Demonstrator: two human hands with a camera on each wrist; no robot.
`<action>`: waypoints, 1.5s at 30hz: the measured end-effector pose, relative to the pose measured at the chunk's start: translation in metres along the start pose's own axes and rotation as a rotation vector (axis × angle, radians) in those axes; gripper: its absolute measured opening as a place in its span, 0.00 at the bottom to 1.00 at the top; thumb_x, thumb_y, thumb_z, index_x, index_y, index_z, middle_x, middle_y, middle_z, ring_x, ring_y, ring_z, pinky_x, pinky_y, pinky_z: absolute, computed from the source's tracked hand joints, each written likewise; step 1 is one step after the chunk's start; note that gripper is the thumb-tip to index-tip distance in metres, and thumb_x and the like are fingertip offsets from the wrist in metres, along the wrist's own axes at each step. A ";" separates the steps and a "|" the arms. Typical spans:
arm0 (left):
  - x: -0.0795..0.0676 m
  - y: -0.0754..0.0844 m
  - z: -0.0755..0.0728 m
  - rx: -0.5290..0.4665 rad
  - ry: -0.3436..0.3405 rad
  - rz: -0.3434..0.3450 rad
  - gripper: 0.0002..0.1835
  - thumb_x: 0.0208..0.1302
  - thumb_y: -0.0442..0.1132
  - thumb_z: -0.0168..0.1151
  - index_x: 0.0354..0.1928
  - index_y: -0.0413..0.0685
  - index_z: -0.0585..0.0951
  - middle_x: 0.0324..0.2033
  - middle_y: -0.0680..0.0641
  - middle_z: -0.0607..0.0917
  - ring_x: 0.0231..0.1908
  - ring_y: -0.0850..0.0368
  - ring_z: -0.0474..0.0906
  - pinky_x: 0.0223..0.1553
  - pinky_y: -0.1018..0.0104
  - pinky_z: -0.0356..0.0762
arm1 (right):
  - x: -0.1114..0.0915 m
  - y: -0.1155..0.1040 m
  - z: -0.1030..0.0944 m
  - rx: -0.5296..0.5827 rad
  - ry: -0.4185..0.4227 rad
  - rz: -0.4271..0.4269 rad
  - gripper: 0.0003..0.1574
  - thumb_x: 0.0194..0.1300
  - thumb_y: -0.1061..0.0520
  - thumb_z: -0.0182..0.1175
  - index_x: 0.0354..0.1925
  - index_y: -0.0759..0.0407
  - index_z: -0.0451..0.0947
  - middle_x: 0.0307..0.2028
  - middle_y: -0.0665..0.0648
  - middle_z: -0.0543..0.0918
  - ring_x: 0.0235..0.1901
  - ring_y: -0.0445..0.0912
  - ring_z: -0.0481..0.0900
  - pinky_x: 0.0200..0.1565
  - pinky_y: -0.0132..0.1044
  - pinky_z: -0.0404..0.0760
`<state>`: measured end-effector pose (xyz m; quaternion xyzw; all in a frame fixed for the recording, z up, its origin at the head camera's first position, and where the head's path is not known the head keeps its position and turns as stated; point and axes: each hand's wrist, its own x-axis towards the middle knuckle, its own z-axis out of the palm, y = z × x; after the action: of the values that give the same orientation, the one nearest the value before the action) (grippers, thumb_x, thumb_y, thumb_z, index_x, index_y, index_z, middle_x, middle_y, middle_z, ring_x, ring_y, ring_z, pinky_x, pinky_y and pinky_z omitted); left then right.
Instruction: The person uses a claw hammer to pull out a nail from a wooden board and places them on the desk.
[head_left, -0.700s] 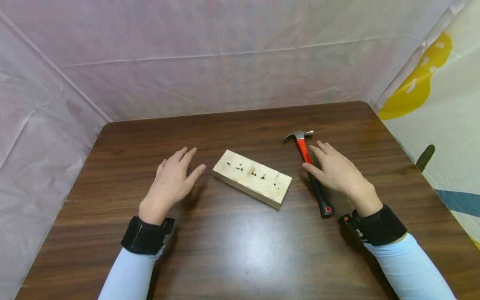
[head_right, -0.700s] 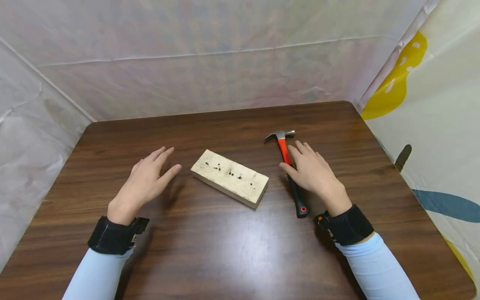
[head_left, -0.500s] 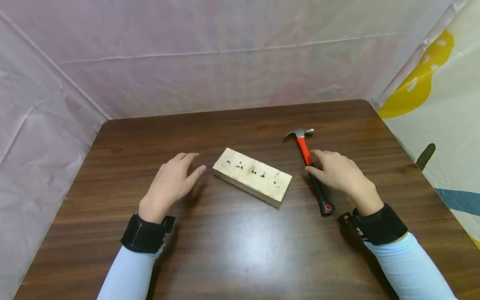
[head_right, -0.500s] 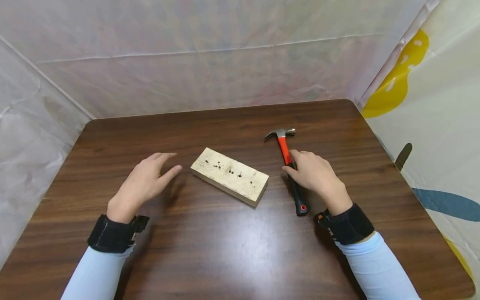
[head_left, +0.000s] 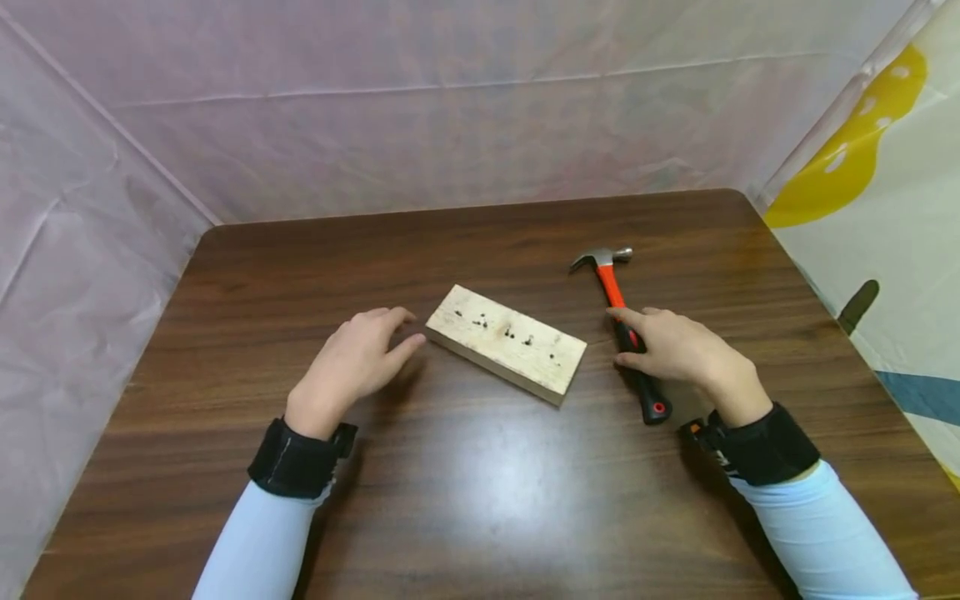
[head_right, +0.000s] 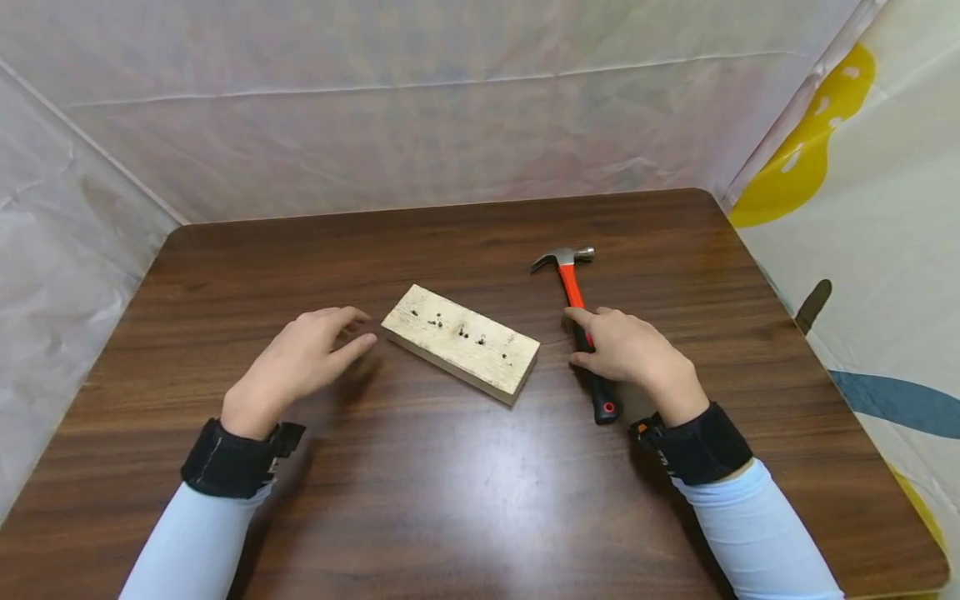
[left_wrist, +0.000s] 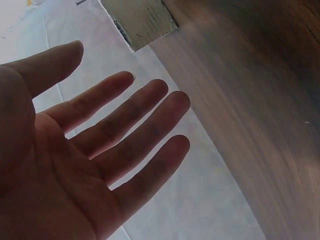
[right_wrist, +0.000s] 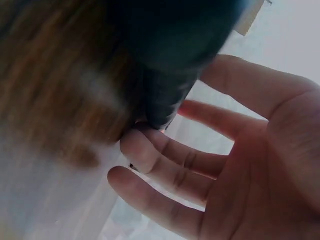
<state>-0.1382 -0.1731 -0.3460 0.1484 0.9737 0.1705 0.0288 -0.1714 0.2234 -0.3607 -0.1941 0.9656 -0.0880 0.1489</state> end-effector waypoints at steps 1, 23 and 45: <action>0.000 0.000 0.000 0.001 0.001 0.001 0.22 0.72 0.52 0.57 0.58 0.44 0.78 0.50 0.44 0.81 0.48 0.48 0.80 0.45 0.54 0.75 | 0.000 0.000 0.000 0.007 -0.006 -0.006 0.43 0.63 0.48 0.68 0.70 0.60 0.65 0.48 0.65 0.76 0.38 0.52 0.77 0.37 0.46 0.75; 0.000 0.004 -0.003 0.003 -0.011 0.001 0.21 0.72 0.51 0.57 0.59 0.46 0.78 0.52 0.44 0.80 0.50 0.47 0.79 0.47 0.53 0.75 | -0.001 0.008 -0.004 0.096 0.097 0.109 0.18 0.59 0.65 0.57 0.47 0.73 0.71 0.37 0.66 0.68 0.27 0.55 0.71 0.27 0.41 0.71; 0.000 0.007 -0.001 0.016 -0.009 0.008 0.21 0.73 0.52 0.56 0.58 0.45 0.78 0.52 0.44 0.80 0.50 0.47 0.79 0.47 0.53 0.75 | 0.001 0.012 -0.005 0.200 0.166 0.173 0.21 0.72 0.67 0.48 0.57 0.82 0.64 0.44 0.73 0.64 0.33 0.58 0.72 0.31 0.43 0.72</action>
<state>-0.1361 -0.1676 -0.3428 0.1534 0.9742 0.1624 0.0312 -0.1778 0.2346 -0.3593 -0.0866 0.9741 -0.1865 0.0940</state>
